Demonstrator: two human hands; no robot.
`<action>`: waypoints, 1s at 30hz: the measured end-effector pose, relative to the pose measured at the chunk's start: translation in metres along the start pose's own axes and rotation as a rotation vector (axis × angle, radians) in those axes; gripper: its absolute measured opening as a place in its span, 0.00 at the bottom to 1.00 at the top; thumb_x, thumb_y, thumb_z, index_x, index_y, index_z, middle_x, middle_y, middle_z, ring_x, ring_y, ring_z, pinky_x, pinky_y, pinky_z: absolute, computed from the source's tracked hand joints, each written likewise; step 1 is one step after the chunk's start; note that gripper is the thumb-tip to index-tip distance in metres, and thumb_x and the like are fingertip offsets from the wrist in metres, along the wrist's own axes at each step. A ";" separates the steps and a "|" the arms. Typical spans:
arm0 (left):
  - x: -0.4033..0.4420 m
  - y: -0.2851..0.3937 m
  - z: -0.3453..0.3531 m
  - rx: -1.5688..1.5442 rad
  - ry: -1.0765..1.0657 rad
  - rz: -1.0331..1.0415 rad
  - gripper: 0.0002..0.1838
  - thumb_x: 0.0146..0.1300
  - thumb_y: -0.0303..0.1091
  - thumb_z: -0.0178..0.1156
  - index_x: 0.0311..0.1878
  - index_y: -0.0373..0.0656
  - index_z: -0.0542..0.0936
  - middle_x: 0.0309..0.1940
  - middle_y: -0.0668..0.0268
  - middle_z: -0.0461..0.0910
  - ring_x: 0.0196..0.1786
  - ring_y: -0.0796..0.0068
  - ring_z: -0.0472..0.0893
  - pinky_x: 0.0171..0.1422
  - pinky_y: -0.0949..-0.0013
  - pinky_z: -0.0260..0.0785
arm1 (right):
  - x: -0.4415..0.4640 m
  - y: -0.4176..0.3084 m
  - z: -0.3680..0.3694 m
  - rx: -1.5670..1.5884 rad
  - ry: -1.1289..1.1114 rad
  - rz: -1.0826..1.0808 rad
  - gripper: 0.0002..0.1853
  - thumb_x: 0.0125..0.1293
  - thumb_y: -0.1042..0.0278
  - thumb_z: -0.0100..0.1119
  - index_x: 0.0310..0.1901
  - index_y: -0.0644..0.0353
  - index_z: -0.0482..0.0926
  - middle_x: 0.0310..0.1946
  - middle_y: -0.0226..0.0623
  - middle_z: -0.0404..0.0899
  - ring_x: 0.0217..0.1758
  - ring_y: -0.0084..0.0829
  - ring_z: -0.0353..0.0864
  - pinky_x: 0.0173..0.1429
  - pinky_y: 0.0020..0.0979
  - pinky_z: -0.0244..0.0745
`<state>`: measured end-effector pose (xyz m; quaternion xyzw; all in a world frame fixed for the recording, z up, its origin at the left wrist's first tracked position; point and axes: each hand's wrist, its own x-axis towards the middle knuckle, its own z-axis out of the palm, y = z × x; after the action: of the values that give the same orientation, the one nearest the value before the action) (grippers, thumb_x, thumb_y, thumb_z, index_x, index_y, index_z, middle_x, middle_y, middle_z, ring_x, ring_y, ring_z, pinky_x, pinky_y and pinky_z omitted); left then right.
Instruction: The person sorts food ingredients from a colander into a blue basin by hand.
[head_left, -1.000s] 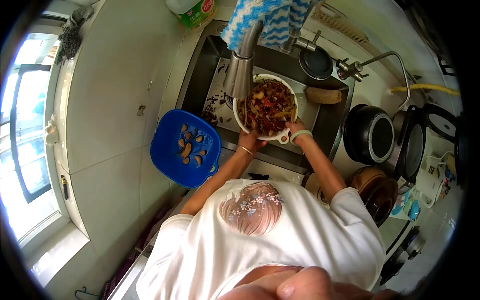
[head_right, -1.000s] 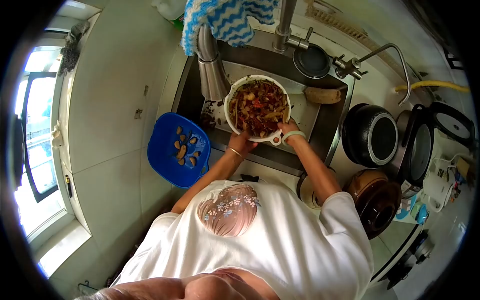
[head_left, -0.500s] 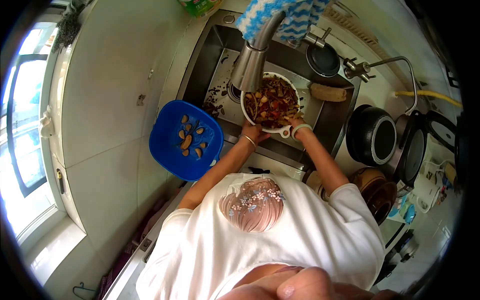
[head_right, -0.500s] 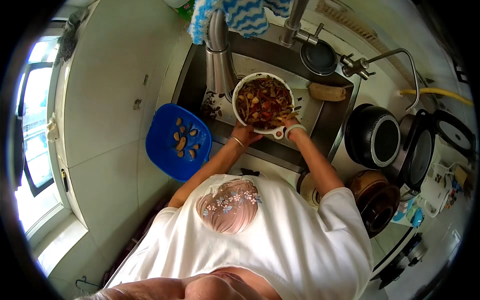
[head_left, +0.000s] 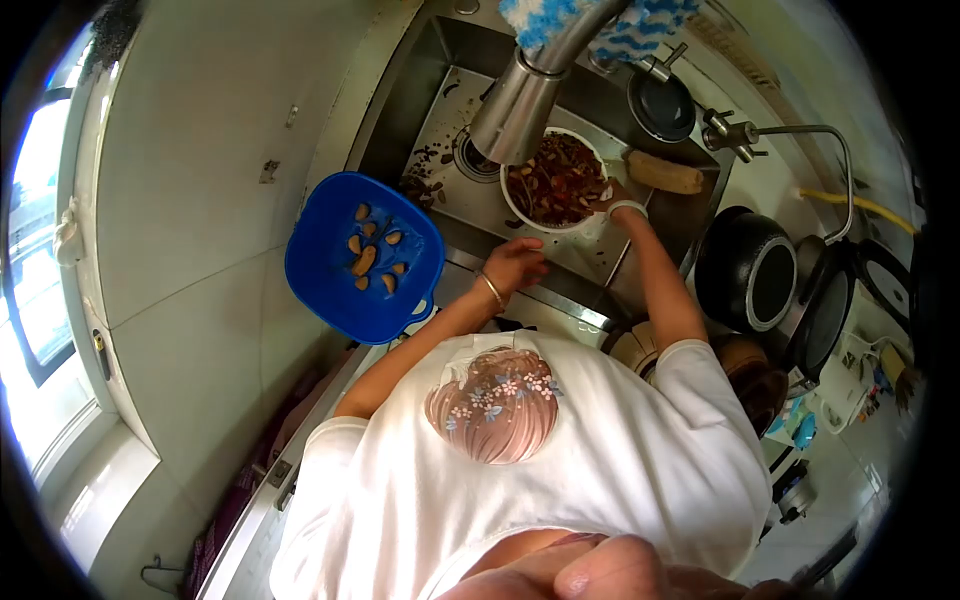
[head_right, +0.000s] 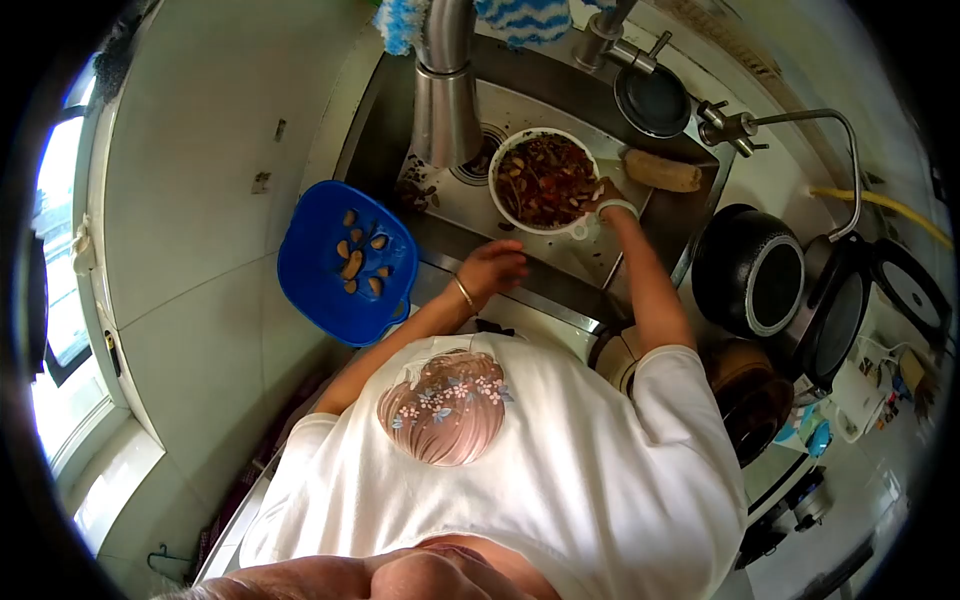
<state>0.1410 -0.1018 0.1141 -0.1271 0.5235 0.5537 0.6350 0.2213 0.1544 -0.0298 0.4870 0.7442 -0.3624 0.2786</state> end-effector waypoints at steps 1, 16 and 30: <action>0.000 -0.002 -0.001 -0.008 0.003 0.002 0.16 0.52 0.30 0.52 0.46 0.43 0.68 0.37 0.66 0.72 0.37 0.71 0.74 0.39 0.70 0.67 | -0.024 -0.018 -0.017 -0.226 0.199 -0.126 0.29 0.48 0.66 0.61 0.53 0.58 0.63 0.50 0.53 0.63 0.47 0.43 0.69 0.43 0.39 0.69; -0.017 0.003 -0.012 0.015 0.028 0.081 0.13 0.52 0.29 0.50 0.43 0.42 0.69 0.33 0.67 0.73 0.33 0.75 0.75 0.36 0.75 0.67 | -0.073 -0.114 0.049 -0.235 0.215 -0.493 0.08 0.51 0.61 0.52 0.26 0.56 0.76 0.28 0.44 0.76 0.33 0.44 0.75 0.38 0.40 0.70; -0.017 0.006 -0.013 0.073 -0.004 0.133 0.12 0.52 0.29 0.50 0.42 0.41 0.70 0.32 0.65 0.73 0.31 0.74 0.75 0.36 0.75 0.67 | -0.015 -0.087 0.023 -0.013 0.108 -0.409 0.17 0.53 0.60 0.55 0.45 0.56 0.74 0.39 0.43 0.75 0.43 0.38 0.74 0.44 0.35 0.70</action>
<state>0.1324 -0.1190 0.1247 -0.0676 0.5493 0.5753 0.6023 0.1480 0.1049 -0.0083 0.3426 0.8439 -0.3799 0.1620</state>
